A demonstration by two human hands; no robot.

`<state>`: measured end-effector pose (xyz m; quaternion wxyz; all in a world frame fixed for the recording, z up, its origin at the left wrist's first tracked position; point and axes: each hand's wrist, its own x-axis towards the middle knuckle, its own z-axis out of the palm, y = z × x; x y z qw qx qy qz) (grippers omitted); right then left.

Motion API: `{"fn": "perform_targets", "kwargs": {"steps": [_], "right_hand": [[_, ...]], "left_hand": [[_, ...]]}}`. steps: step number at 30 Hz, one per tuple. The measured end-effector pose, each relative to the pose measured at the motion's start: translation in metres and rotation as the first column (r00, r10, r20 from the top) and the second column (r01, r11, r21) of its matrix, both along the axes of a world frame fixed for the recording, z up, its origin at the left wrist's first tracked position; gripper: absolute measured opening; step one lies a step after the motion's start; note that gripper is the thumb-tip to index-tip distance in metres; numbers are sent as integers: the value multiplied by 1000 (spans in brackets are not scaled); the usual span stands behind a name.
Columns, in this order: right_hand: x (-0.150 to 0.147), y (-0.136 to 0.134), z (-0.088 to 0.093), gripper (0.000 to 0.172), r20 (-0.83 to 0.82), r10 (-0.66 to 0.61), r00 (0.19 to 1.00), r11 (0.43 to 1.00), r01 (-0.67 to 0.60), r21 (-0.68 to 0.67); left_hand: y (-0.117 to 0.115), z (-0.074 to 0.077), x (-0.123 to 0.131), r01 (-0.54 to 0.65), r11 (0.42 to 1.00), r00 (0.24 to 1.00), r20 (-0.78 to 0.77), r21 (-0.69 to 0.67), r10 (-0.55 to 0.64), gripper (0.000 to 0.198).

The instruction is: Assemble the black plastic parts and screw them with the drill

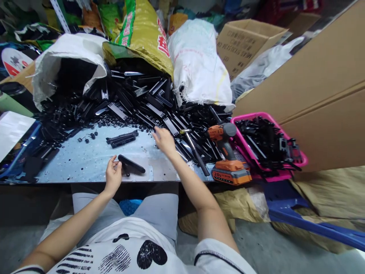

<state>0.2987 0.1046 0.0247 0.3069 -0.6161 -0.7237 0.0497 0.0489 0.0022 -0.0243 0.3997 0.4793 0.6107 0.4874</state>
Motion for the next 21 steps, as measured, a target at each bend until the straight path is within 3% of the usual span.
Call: {"fn": "perform_targets", "kwargs": {"steps": [4, 7, 11, 15, 18, 21], "right_hand": [[87, 67, 3, 39, 177, -239, 955, 970, 228, 80], [133, 104, 6, 37, 230, -329, 916, 944, 320, 77], [169, 133, 1, 27, 254, -326, 911, 945, 320, 65], [179, 145, -6, 24, 285, -297, 911, 955, 292, 59], [165, 136, 2, 27, 328, -285, 901, 957, 251, 142], [128, 101, 18, 24, 362, -244, 900, 963, 183, 196]], "left_hand": [[-6, -10, -11, 62, 996, 995, 79, -70, -57, 54], [-10, -11, -15, 95, 991, 989, 120, -97, -83, 57], [-17, -10, -20, 128, 983, 986, 122, -131, -112, 57], [-23, -10, -25, 158, 975, 986, 73, -156, -149, 58], [-17, 9, -30, 135, 975, 981, -117, -175, -157, 62], [-5, 59, -47, 176, 980, 928, -316, -90, -196, 51]]}}
